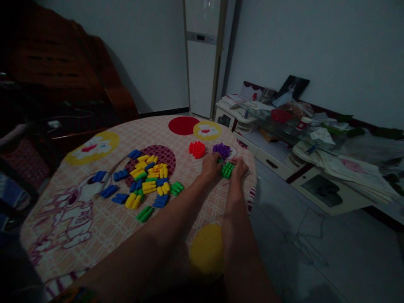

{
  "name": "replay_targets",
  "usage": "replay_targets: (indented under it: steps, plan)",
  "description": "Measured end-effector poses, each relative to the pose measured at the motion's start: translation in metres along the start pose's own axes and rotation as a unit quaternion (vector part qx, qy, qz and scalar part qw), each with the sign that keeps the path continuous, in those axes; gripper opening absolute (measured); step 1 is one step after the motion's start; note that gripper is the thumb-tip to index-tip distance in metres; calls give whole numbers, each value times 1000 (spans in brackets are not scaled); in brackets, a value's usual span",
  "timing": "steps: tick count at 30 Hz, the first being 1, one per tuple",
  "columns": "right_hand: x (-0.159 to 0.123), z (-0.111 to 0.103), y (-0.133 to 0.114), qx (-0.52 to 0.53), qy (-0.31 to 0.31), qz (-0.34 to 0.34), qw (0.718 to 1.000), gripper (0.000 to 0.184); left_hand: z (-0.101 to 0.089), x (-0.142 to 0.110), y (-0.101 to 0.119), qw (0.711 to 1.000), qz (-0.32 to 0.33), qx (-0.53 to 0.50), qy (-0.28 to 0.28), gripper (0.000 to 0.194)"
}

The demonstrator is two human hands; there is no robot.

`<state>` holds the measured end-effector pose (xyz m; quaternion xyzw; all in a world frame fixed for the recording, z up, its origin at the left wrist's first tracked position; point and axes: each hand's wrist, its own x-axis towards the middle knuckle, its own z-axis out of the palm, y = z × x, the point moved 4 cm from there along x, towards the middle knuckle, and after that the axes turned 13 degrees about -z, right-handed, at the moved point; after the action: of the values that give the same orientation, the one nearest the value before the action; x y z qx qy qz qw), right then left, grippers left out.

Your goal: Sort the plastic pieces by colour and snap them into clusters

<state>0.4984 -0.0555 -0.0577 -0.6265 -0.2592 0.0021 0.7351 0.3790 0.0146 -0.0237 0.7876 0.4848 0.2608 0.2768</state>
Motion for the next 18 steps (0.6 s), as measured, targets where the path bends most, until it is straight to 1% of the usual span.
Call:
replay_targets:
  steps: [4, 10, 13, 16, 18]
  plan:
    - [3, 1, 0, 8, 1, -8, 1000, 42, 9, 0, -3, 999, 5, -37, -24, 21]
    - [3, 2, 6, 6, -9, -5, 1000, 45, 10, -3, -5, 996, 7, -80, -40, 23]
    - [0, 1, 7, 18, 7, 3, 1000, 43, 10, -5, -2, 995, 16, -83, -47, 24]
    - [-2, 1, 7, 41, 19, 0, 999, 37, 5, -9, -1, 997, 22, -59, -47, 26]
    - [-1, 2, 6, 46, 16, -1, 999, 35, -4, -12, -1, 998, 31, -32, -45, 29]
